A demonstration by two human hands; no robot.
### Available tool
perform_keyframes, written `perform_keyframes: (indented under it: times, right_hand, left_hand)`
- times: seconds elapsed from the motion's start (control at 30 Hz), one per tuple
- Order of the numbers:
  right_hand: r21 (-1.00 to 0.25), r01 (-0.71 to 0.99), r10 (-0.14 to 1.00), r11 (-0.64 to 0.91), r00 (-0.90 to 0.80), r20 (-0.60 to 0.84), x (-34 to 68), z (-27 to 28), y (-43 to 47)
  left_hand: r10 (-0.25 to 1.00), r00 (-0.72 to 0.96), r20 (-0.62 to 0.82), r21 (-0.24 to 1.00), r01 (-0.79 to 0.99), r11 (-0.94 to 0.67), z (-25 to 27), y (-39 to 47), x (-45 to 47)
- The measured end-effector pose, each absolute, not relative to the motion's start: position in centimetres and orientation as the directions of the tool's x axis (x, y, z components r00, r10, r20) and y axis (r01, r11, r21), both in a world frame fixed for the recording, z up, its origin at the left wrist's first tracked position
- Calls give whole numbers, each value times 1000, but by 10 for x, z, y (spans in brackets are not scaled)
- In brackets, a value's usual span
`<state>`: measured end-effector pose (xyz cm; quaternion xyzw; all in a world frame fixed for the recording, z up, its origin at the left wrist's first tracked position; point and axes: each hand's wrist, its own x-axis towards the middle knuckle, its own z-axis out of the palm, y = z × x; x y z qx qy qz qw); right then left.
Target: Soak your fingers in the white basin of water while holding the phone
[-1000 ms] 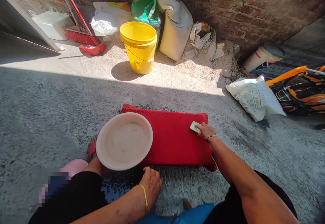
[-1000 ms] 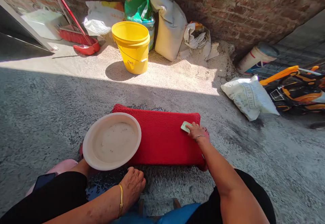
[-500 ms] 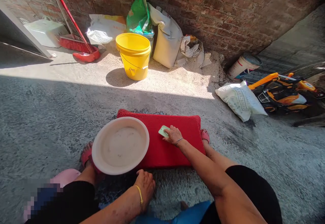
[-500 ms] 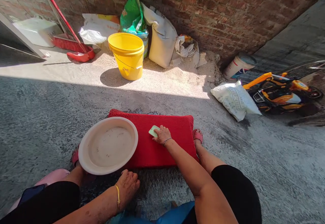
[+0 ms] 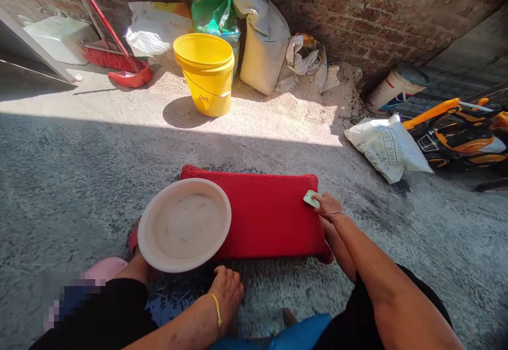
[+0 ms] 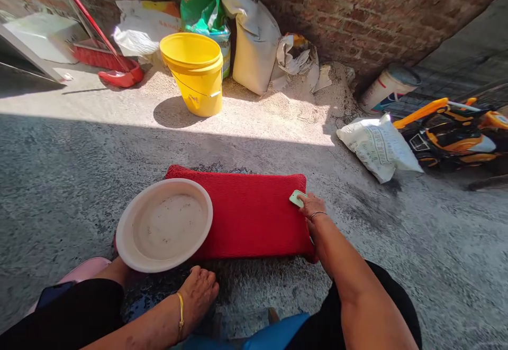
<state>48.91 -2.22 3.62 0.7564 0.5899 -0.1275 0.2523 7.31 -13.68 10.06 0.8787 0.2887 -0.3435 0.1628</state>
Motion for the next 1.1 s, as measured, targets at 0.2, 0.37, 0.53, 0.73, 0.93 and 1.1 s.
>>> perform_keyframes:
  times: [0.2,0.37,0.53,0.73,0.93,1.1]
  right_hand:
    - [352,869,762,-348,481,-434,526,56,-62]
    - [150,988,902,-30,92,-422,396,55,-37]
    - [-49,956,858,291,-283,-429,249,41,-20]
    - [-48,947,830,318,-302,-468,249,30,-18]
    - [290,952,826,-95,238,-512,437,56,-56]
    - [370,876,750,-309,464,-471,499,75,-91]
  left_hand:
    - [376,594,-711,58,583,-810,113,-136,73]
    - [367,605,-706,83,586,-806,127,-132,69]
    - [376,562,-736,80,625,-777,132,-127,66]
    - [429,588,-686,73,643,-763,128,-127,66]
    - [414,620,-667,105,628,-771,125,-131,64]
    - [418,627,-658,119,634,-764,122,-136,58]
